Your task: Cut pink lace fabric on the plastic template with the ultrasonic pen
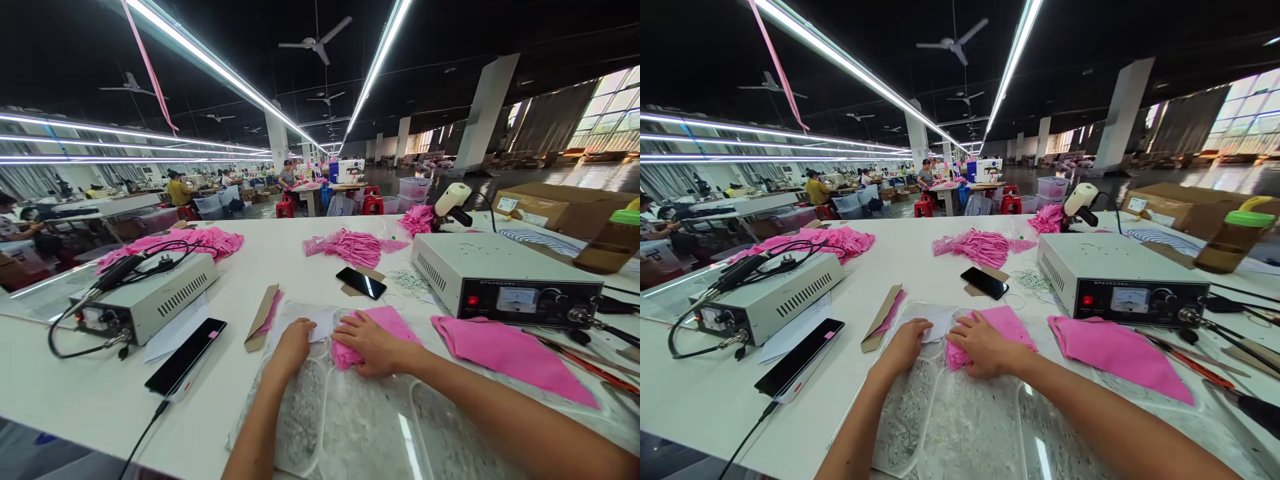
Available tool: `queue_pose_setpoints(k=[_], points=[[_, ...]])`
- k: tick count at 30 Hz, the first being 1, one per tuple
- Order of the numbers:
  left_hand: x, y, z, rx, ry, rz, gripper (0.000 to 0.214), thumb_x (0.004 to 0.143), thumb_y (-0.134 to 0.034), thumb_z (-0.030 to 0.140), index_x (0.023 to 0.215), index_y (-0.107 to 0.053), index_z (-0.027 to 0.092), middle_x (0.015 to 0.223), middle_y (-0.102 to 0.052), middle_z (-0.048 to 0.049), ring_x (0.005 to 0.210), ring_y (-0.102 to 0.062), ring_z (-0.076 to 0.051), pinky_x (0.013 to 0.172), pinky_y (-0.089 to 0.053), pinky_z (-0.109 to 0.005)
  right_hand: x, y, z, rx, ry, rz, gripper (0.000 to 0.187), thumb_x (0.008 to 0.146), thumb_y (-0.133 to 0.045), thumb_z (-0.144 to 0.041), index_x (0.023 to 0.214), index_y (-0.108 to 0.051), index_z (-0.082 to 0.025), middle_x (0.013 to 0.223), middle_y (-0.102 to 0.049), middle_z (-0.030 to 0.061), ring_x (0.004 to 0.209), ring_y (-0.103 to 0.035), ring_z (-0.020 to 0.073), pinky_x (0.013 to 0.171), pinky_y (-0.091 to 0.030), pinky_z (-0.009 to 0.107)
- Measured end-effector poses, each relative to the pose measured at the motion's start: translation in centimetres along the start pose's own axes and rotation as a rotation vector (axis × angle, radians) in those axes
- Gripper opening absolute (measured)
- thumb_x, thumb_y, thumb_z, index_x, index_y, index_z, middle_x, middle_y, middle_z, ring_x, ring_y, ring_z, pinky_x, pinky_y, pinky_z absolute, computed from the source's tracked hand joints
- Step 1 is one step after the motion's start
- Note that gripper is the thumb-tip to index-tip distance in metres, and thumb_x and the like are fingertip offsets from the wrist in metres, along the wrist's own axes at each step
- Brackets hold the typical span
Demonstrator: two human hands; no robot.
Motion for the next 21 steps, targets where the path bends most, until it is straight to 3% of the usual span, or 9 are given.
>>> queue_pose_setpoints(k=[7, 14, 17, 21], points=[[0.0, 0.1, 0.3, 0.033, 0.048, -0.028, 0.024, 0.082, -0.05, 0.015, 0.093, -0.071, 0.017, 0.122, -0.06, -0.0098, 0.105, -0.061, -0.02, 0.094, -0.043, -0.03, 0.6, -0.5, 0.5, 0.02, -0.013, 0.041, 0.043, 0.07, -0.064, -0.019, 0.112, -0.062, -0.018, 0.111, -0.062, 0.0093, 0.109, -0.052, 0.0251, 0.108, -0.02, 0.053], [-0.5, -0.1, 0.7, 0.069, -0.037, -0.028, 0.032, 0.087, -0.05, 0.021, 0.114, -0.066, 0.022, 0.133, -0.054, -0.0082, 0.121, -0.049, -0.025, 0.101, -0.038, -0.037, 0.6, -1.0, 0.8, 0.018, -0.031, 0.09, 0.03, 0.072, -0.064, -0.021, 0.102, -0.064, -0.019, 0.103, -0.063, 0.0087, 0.103, -0.053, 0.025, 0.106, -0.021, 0.052], [-0.5, 0.1, 0.7, 0.074, -0.1, -0.045, 0.034, 0.088, -0.048, 0.018, 0.113, -0.067, 0.027, 0.132, -0.056, -0.0033, 0.115, -0.052, -0.023, 0.1, -0.039, -0.036, 0.8, -1.1, 0.8, 0.015, -0.04, 0.108, 0.029, 0.073, -0.066, -0.023, 0.101, -0.064, -0.019, 0.103, -0.063, 0.0088, 0.102, -0.053, 0.0252, 0.106, -0.021, 0.052], [-0.4, 0.1, 0.7, 0.068, -0.149, -0.052, 0.036, 0.089, -0.044, 0.015, 0.111, -0.069, 0.029, 0.13, -0.059, -0.0024, 0.116, -0.052, -0.022, 0.099, -0.04, -0.035, 1.1, -1.1, 1.0, 0.021, -0.064, 0.133, 0.015, 0.073, -0.068, -0.024, 0.086, -0.064, -0.017, 0.091, -0.063, 0.0082, 0.092, -0.054, 0.0245, 0.101, -0.028, 0.049]])
Point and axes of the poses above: each hand's wrist, its own x-axis towards the middle knuckle, its own y-axis out of the back of the hand, z = x × y, the point moved 6 cm from there along x, towards the middle knuckle
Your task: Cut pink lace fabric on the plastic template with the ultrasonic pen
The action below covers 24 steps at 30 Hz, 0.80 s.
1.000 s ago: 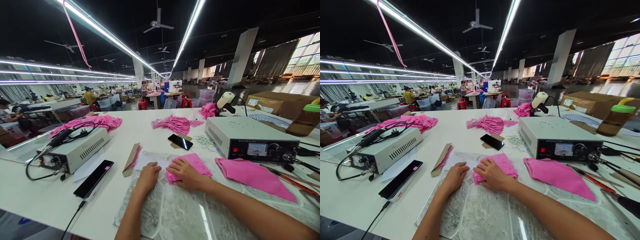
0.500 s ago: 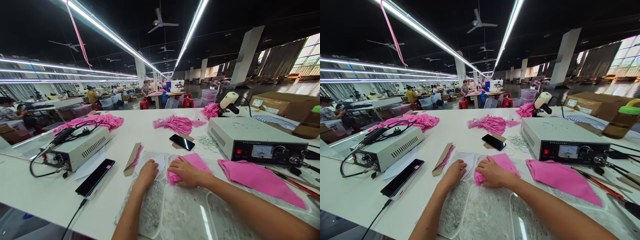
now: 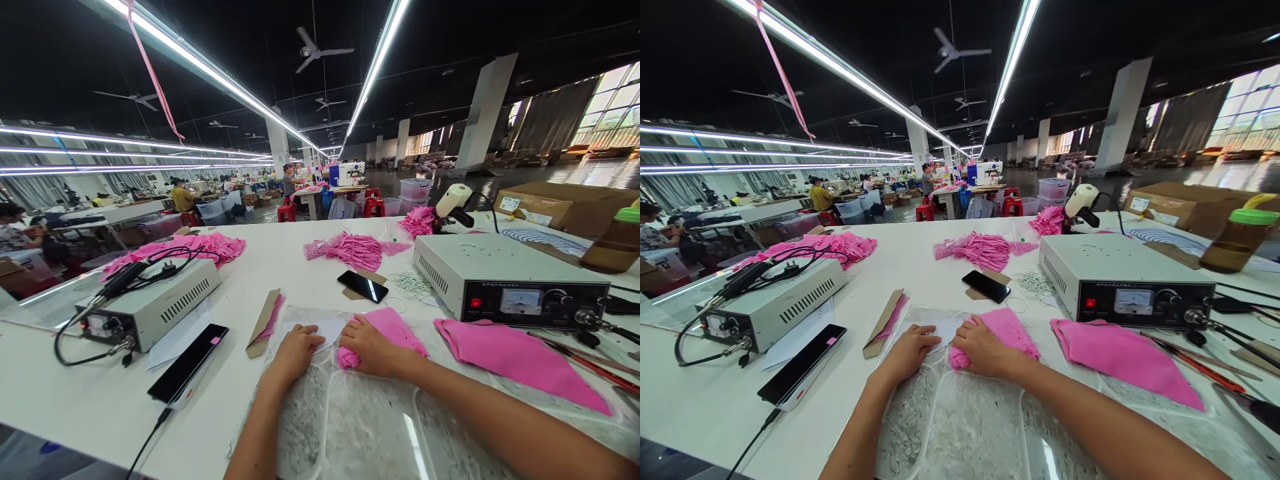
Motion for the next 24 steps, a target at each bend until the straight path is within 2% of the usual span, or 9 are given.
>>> queue_pose_setpoints(k=[5, 8, 11, 14, 17, 19, 20, 22, 24], points=[[0.0, -0.1, 0.0, -0.016, -0.027, 0.013, 0.038, 0.088, -0.044, 0.014, 0.112, -0.068, 0.031, 0.13, -0.059, -0.0008, 0.117, -0.051, -0.022, 0.098, -0.041, -0.036, 0.2, 0.9, 1.4, 0.051, -0.106, 0.095, 0.014, 0.07, -0.064, -0.012, 0.082, -0.06, -0.017, 0.089, -0.061, 0.0058, 0.087, -0.052, 0.0209, 0.085, -0.041, 0.034], [-0.1, -0.1, 0.1, -0.026, -0.053, 0.026, 0.038, 0.087, -0.045, 0.012, 0.108, -0.07, 0.031, 0.129, -0.06, -0.0007, 0.115, -0.052, -0.022, 0.097, -0.042, -0.038, 0.4, 1.7, 2.6, 0.082, -0.21, 0.157, 0.016, 0.071, -0.06, -0.009, 0.086, -0.058, -0.016, 0.088, -0.059, 0.0058, 0.085, -0.052, 0.0199, 0.076, -0.043, 0.03], [0.1, -0.1, 0.3, -0.033, -0.084, 0.044, 0.039, 0.085, -0.045, 0.01, 0.105, -0.072, 0.03, 0.127, -0.061, -0.0017, 0.113, -0.054, -0.023, 0.096, -0.043, -0.039, 1.1, 1.6, 3.0, 0.091, -0.28, 0.191, 0.016, 0.073, -0.057, -0.01, 0.087, -0.059, -0.015, 0.09, -0.06, 0.0075, 0.088, -0.053, 0.0217, 0.079, -0.043, 0.032], [0.2, -0.1, 0.6, -0.039, -0.11, 0.068, 0.042, 0.084, -0.045, 0.007, 0.107, -0.071, 0.03, 0.126, -0.062, -0.003, 0.113, -0.055, -0.024, 0.095, -0.045, -0.04, 2.1, 0.8, 2.6, 0.1, -0.289, 0.168, 0.019, 0.073, -0.059, -0.013, 0.092, -0.062, -0.014, 0.096, -0.062, 0.0106, 0.095, -0.054, 0.0263, 0.092, -0.038, 0.043], [0.2, -0.3, 0.5, -0.053, -0.12, 0.097, 0.042, 0.083, -0.045, 0.005, 0.103, -0.072, 0.03, 0.124, -0.063, -0.0028, 0.111, -0.056, -0.024, 0.095, -0.045, -0.041, 2.5, 0.5, 2.2, 0.147, -0.239, 0.121, 0.052, 0.067, -0.07, -0.022, 0.117, -0.059, -0.014, 0.121, -0.058, 0.0153, 0.118, -0.045, 0.0352, 0.105, -0.024, 0.056], [0.1, -0.3, 0.1, -0.076, -0.115, 0.123, 0.04, 0.083, -0.046, 0.005, 0.101, -0.073, 0.028, 0.122, -0.064, -0.003, 0.111, -0.057, -0.023, 0.097, -0.045, -0.04, 1.8, 1.4, 2.4, 0.193, -0.201, 0.118, 0.078, 0.063, -0.076, -0.032, 0.133, -0.048, -0.015, 0.137, -0.047, 0.0153, 0.13, -0.033, 0.037, 0.109, -0.021, 0.055], [0.0, -0.3, -0.2, -0.091, -0.107, 0.14, 0.039, 0.083, -0.046, 0.006, 0.102, -0.073, 0.027, 0.122, -0.064, -0.0038, 0.111, -0.058, -0.022, 0.097, -0.046, -0.039, 1.0, 2.2, 2.7, 0.215, -0.187, 0.132, 0.082, 0.064, -0.076, -0.036, 0.137, -0.045, -0.016, 0.142, -0.042, 0.0137, 0.133, -0.03, 0.0354, 0.11, -0.022, 0.052], [-0.2, 0.0, -0.7, -0.126, -0.078, 0.186, 0.036, 0.083, -0.047, 0.007, 0.104, -0.072, 0.023, 0.121, -0.065, -0.0068, 0.109, -0.06, -0.021, 0.097, -0.047, -0.038, -1.3, 4.1, 3.7, 0.251, -0.184, 0.19, 0.069, 0.073, -0.068, -0.037, 0.136, -0.047, -0.019, 0.143, -0.042, 0.0098, 0.132, -0.034, 0.029, 0.11, -0.028, 0.044], [-0.4, 0.6, -0.8, -0.163, -0.05, 0.243, 0.033, 0.084, -0.047, 0.009, 0.105, -0.071, 0.02, 0.119, -0.065, -0.0087, 0.107, -0.062, -0.022, 0.095, -0.049, -0.038, -4.3, 5.7, 5.1, 0.276, -0.227, 0.268, 0.041, 0.084, -0.054, -0.031, 0.123, -0.058, -0.021, 0.13, -0.055, 0.0086, 0.121, -0.048, 0.024, 0.104, -0.037, 0.04]])
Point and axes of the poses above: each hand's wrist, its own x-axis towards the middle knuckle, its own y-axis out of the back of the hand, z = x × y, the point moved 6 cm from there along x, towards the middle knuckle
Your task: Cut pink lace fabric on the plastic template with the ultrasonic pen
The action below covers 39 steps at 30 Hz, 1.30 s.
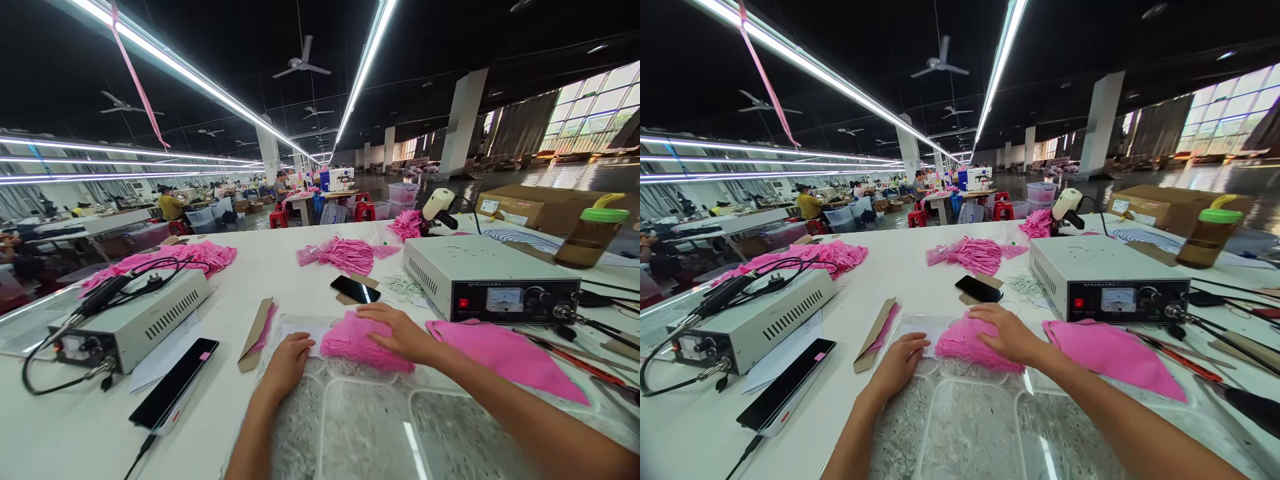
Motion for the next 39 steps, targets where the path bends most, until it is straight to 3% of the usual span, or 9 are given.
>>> queue_pose_setpoints(k=[4, 8, 11, 15, 22, 27, 33, 39], points=[[0.4, 0.9, 2.3, -0.07, -0.014, 0.075, 0.03, 0.087, -0.048, 0.015, 0.104, -0.071, 0.023, 0.116, -0.066, -0.0061, 0.104, -0.062, -0.021, 0.09, -0.052, -0.037, -4.2, 2.5, 2.8, 0.024, -0.096, 0.073, 0.026, 0.088, -0.045, -0.03, 0.092, -0.069, -0.021, 0.096, -0.069, 0.0077, 0.091, -0.063, 0.0215, 0.084, -0.049, 0.035], [2.0, -0.1, 5.9, -0.114, -0.047, 0.047, 0.027, 0.083, -0.054, 0.014, 0.1, -0.072, 0.024, 0.114, -0.067, -0.0048, 0.106, -0.061, -0.02, 0.095, -0.048, -0.036, -5.4, 1.9, 3.9, 0.014, -0.137, 0.037, 0.022, 0.082, -0.052, -0.03, 0.093, -0.068, -0.022, 0.098, -0.067, 0.0067, 0.09, -0.061, 0.0215, 0.078, -0.049, 0.034], [3.4, -1.5, 7.0, -0.128, -0.027, 0.016, 0.026, 0.08, -0.056, 0.012, 0.098, -0.073, 0.02, 0.112, -0.068, -0.0073, 0.103, -0.062, -0.022, 0.093, -0.048, -0.036, -4.9, 1.1, 3.9, 0.01, -0.163, -0.009, 0.02, 0.078, -0.051, -0.024, 0.087, -0.069, -0.022, 0.094, -0.066, 0.0058, 0.085, -0.06, 0.0204, 0.072, -0.048, 0.031], [4.1, -2.7, 6.2, -0.153, 0.016, 0.015, 0.023, 0.08, -0.057, 0.012, 0.095, -0.073, 0.016, 0.103, -0.07, -0.0087, 0.092, -0.066, -0.021, 0.087, -0.05, -0.033, -4.7, 0.7, 4.2, 0.024, -0.188, -0.054, 0.021, 0.077, -0.047, -0.02, 0.079, -0.068, -0.019, 0.085, -0.067, 0.0052, 0.074, -0.059, 0.0179, 0.069, -0.046, 0.029], [4.1, -2.9, 4.6, -0.203, 0.01, 0.054, 0.022, 0.081, -0.054, 0.011, 0.085, -0.074, 0.02, 0.094, -0.073, -0.0028, 0.088, -0.067, -0.016, 0.086, -0.05, -0.026, -4.5, 0.9, 4.5, 0.003, -0.242, -0.079, 0.024, 0.083, -0.046, -0.03, 0.073, -0.065, -0.02, 0.078, -0.068, 0.0031, 0.071, -0.059, 0.018, 0.065, -0.043, 0.028], [4.3, -2.6, 4.6, -0.211, -0.022, 0.085, 0.023, 0.084, -0.051, 0.014, 0.086, -0.072, 0.021, 0.09, -0.073, -0.0022, 0.084, -0.067, -0.016, 0.082, -0.05, -0.027, -4.0, 0.8, 4.0, -0.07, -0.269, -0.087, 0.013, 0.074, -0.051, -0.018, 0.072, -0.064, -0.02, 0.078, -0.067, 0.0022, 0.072, -0.059, 0.018, 0.065, -0.04, 0.028], [4.2, -2.1, 4.9, -0.193, -0.058, 0.172, 0.022, 0.087, -0.049, 0.017, 0.09, -0.07, 0.02, 0.1, -0.068, -0.0051, 0.093, -0.063, -0.018, 0.086, -0.049, -0.033, -3.8, 1.2, 4.5, -0.112, -0.281, -0.058, 0.017, 0.078, -0.045, -0.016, 0.072, -0.061, -0.019, 0.074, -0.065, 0.003, 0.067, -0.057, 0.0178, 0.063, -0.04, 0.028], [4.2, -2.2, 5.1, -0.163, -0.091, 0.232, 0.021, 0.088, -0.05, 0.017, 0.092, -0.07, 0.02, 0.092, -0.066, -0.0046, 0.088, -0.062, -0.017, 0.082, -0.05, -0.032, -1.3, 0.5, 1.2, -0.112, -0.209, -0.018, 0.01, 0.082, -0.055, -0.026, 0.081, -0.063, -0.02, 0.08, -0.065, 0.0024, 0.073, -0.057, 0.0176, 0.066, -0.04, 0.028]])
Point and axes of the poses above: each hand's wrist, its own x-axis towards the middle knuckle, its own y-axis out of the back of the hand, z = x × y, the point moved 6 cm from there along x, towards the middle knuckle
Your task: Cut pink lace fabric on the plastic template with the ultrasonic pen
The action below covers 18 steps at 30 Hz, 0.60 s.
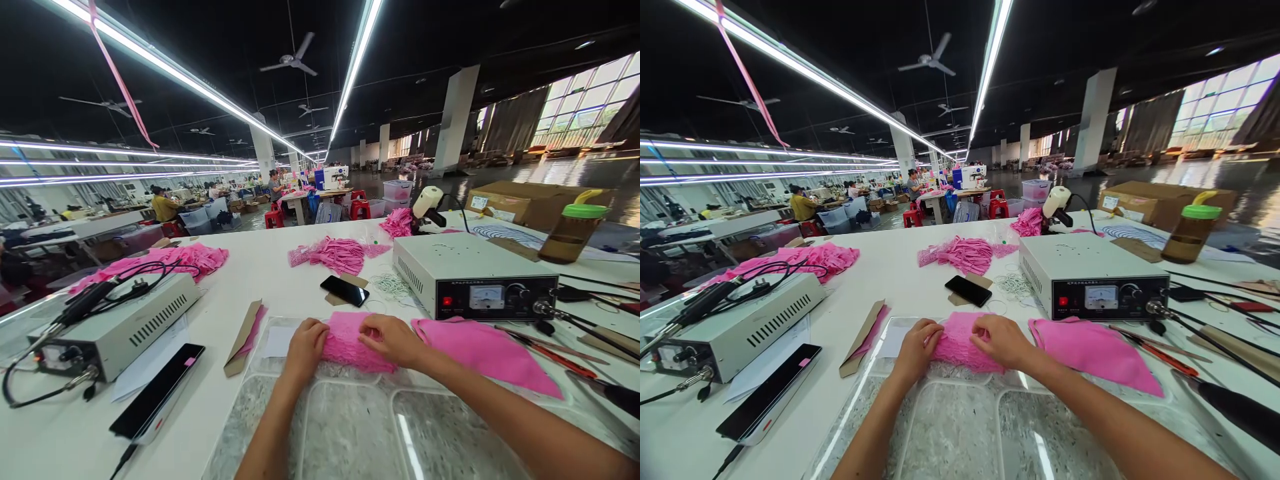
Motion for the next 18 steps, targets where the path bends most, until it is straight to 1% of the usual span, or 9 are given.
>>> queue_pose_setpoints(k=[3, 5, 8, 11, 14, 16, 18], points=[[0.0, -0.1, 0.0, 0.02, -0.025, 0.013, 0.021, 0.087, -0.051, 0.015, 0.093, -0.07, 0.02, 0.092, -0.065, -0.0045, 0.087, -0.062, -0.017, 0.08, -0.051, -0.031, 1.6, -1.3, -2.3, -0.004, 0.037, 0.007, 0.011, 0.079, -0.063, -0.027, 0.086, -0.064, -0.019, 0.085, -0.065, 0.0032, 0.077, -0.057, 0.0177, 0.068, -0.04, 0.029], [-0.1, -0.2, 0.1, 0.034, -0.046, 0.013, 0.02, 0.086, -0.052, 0.014, 0.092, -0.07, 0.021, 0.091, -0.066, -0.004, 0.085, -0.062, -0.017, 0.078, -0.051, -0.029, 2.6, -2.2, -2.9, -0.004, 0.035, 0.001, 0.004, 0.08, -0.061, -0.02, 0.078, -0.063, -0.017, 0.081, -0.063, 0.0025, 0.073, -0.055, 0.016, 0.066, -0.039, 0.028], [-0.4, 0.0, 0.3, 0.064, -0.078, 0.034, 0.02, 0.087, -0.052, 0.015, 0.093, -0.069, 0.02, 0.092, -0.065, -0.0049, 0.085, -0.062, -0.017, 0.078, -0.051, -0.029, 3.4, -3.2, -2.4, 0.018, 0.01, -0.016, 0.015, 0.084, -0.058, -0.016, 0.069, -0.058, -0.015, 0.07, -0.058, -0.0009, 0.064, -0.052, 0.0126, 0.061, -0.04, 0.026], [-0.8, 0.4, 0.6, 0.106, -0.107, 0.089, 0.021, 0.087, -0.05, 0.015, 0.098, -0.067, 0.019, 0.097, -0.062, -0.0073, 0.09, -0.059, -0.019, 0.081, -0.049, -0.032, 3.4, -3.4, -1.6, 0.058, 0.003, -0.029, 0.018, 0.087, -0.059, -0.02, 0.07, -0.056, -0.014, 0.066, -0.054, -0.0035, 0.06, -0.05, 0.0111, 0.058, -0.04, 0.024], [-1.0, 0.4, 1.2, 0.154, -0.152, 0.11, 0.02, 0.085, -0.053, 0.016, 0.098, -0.067, 0.021, 0.097, -0.061, -0.0071, 0.091, -0.057, -0.02, 0.082, -0.047, -0.035, 3.2, -3.3, -1.5, 0.093, 0.018, -0.038, 0.017, 0.084, -0.058, -0.016, 0.067, -0.055, -0.015, 0.062, -0.053, -0.0041, 0.058, -0.049, 0.0107, 0.056, -0.037, 0.023], [-1.0, 0.1, 1.6, 0.186, -0.181, 0.101, 0.022, 0.084, -0.055, 0.016, 0.102, -0.066, 0.023, 0.1, -0.062, -0.0073, 0.091, -0.056, -0.02, 0.081, -0.045, -0.036, 3.2, -3.3, -1.6, 0.114, 0.038, -0.038, 0.013, 0.081, -0.057, -0.012, 0.068, -0.057, -0.015, 0.062, -0.054, -0.0035, 0.058, -0.049, 0.0109, 0.055, -0.035, 0.023], [-1.0, -0.2, 1.7, 0.214, -0.203, 0.09, 0.02, 0.085, -0.055, 0.016, 0.1, -0.066, 0.023, 0.102, -0.063, -0.0074, 0.092, -0.056, -0.021, 0.081, -0.044, -0.036, 3.3, -3.4, -1.6, 0.128, 0.055, -0.032, 0.012, 0.078, -0.054, -0.01, 0.069, -0.059, -0.016, 0.063, -0.057, -0.0026, 0.059, -0.049, 0.0115, 0.055, -0.034, 0.023]])
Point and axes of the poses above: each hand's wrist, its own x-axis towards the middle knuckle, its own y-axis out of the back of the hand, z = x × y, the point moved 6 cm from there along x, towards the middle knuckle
